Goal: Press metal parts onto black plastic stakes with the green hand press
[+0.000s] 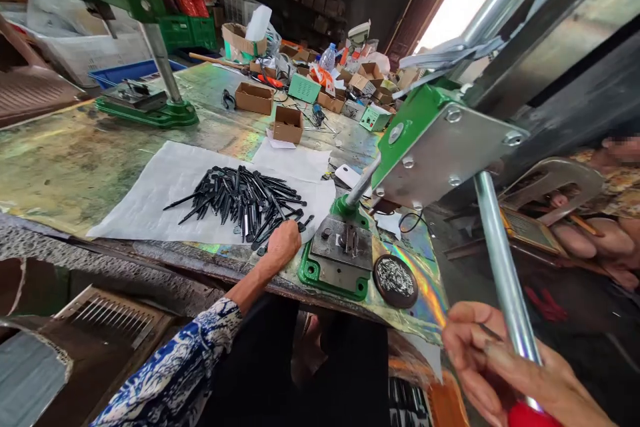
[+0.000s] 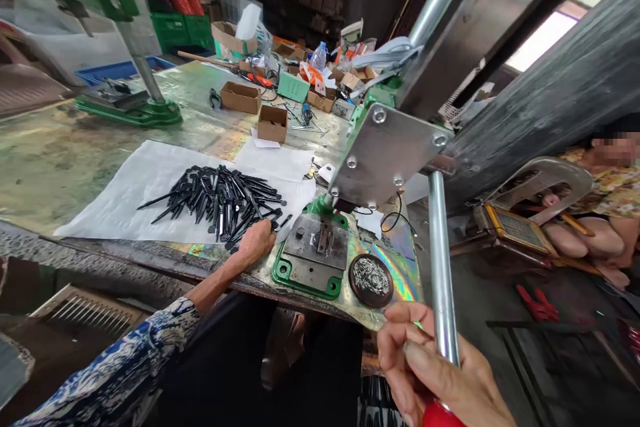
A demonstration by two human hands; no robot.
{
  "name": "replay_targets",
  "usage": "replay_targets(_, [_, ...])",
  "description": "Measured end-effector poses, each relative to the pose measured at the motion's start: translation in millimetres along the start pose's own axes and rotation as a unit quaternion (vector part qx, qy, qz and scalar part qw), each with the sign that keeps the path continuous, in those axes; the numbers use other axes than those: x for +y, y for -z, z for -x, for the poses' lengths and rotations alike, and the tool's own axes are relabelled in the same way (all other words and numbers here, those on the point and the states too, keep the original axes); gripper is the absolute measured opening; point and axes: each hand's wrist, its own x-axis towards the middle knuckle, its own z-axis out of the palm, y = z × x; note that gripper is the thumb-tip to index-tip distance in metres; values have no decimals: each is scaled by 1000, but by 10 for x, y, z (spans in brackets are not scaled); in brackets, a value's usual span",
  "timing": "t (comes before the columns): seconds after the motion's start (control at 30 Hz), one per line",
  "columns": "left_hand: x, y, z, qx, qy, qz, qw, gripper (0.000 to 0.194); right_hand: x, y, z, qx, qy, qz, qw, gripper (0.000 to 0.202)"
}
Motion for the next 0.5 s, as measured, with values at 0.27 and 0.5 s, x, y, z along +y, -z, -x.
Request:
replay_targets(0.27, [85,45,87,2,-50,-60,997,27,-185,-245,146,37,90,-40,994,53])
replay_targets(0.5, [-15,66,-49,25,5,139,990,15,694,169,-1127,188,160,197,949,36])
